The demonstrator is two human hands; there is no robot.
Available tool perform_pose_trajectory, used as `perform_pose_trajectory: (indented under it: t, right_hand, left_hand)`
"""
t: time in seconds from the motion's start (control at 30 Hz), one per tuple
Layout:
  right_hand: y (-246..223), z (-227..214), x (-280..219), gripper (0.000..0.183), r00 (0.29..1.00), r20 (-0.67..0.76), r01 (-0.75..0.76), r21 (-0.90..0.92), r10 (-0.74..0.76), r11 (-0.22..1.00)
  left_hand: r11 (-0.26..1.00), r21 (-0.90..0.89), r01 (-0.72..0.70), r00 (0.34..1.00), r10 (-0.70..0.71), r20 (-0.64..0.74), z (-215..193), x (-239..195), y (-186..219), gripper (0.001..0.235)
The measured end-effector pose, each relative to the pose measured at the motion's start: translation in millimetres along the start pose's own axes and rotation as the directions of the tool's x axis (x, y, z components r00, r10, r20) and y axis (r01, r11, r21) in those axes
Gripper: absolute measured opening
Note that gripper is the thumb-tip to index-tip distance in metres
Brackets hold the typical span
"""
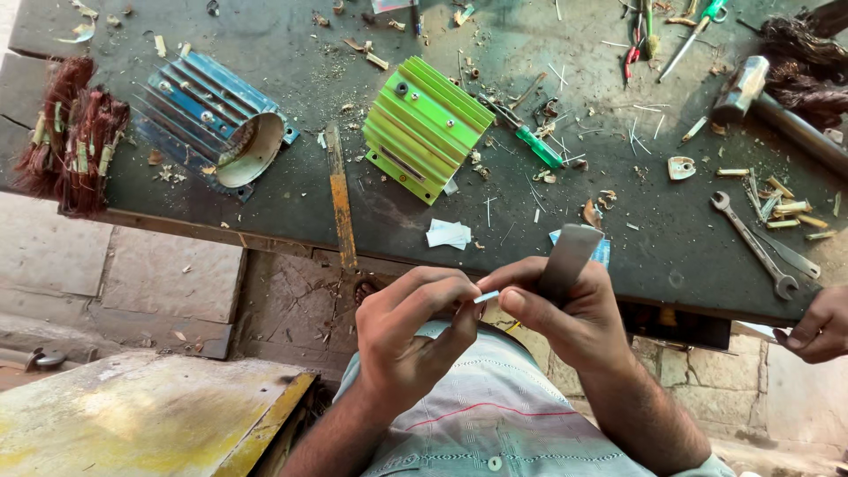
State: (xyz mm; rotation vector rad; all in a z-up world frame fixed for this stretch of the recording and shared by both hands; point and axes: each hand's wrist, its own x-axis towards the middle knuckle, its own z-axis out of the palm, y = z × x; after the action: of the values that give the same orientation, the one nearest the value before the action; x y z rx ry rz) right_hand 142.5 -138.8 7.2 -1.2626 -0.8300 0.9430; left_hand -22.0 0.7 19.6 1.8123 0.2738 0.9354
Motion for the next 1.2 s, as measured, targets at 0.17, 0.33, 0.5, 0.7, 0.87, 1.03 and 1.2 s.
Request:
perform_pose_trajectory:
  t: [0.17,0.33,0.5,0.7,0.87,1.03,1.2]
  right_hand:
    - [-3.1,0.2,0.2,0.015,0.998,0.013,0.057,-0.029,-0.057,0.998]
    - [-0.4,1.6,-2.7,0.012,0.996,-0.012,0.085,-0.066,-0.086,0.994]
    - [-8.5,1.5,-4.0,0.009,0.999,-0.028,0.026,-0.23,-0.034,0.973]
    - [-20.2,4.4,-5.5,0.012,0.962,0.016,0.244,-0.509,-0.274,0.825]
    - [-24.9,3.7,-12.3,0.013,0.961,0.033,0.256,-0.478,-0.275,0.84]
    - [-21.3,-4.9,-10.8,0.025,0.989,0.045,0.142,-0.006,-0.142,0.99]
    - [3.0,0.5,-8.5,0.016,0.982,-0.016,0.187,0.082,-0.186,0.979]
  left_hand:
    - [1.0,0.018,-0.008,1.0,0.008,0.022,-1.6,-1.2,0.4,0.019]
    - [1.0,0.031,-0.004,1.0,0.004,0.004,1.2,-1.2,3.4,0.019]
    - [0.998,0.052,0.024,0.998,-0.026,0.049,1.0,1.5,11.1,0.016]
    - [0.999,0.034,0.041,0.984,-0.046,0.175,-4.9,10.2,18.8,0.017]
    - [0.999,0.054,-0.004,0.992,-0.002,0.125,1.3,7.9,23.1,0.013]
    - [0.999,-0.044,0.02,0.998,-0.017,0.068,0.5,5.4,22.8,0.012]
    - [0.996,-0.084,-0.003,0.999,0.007,0.045,-0.5,2.9,21.2,0.013]
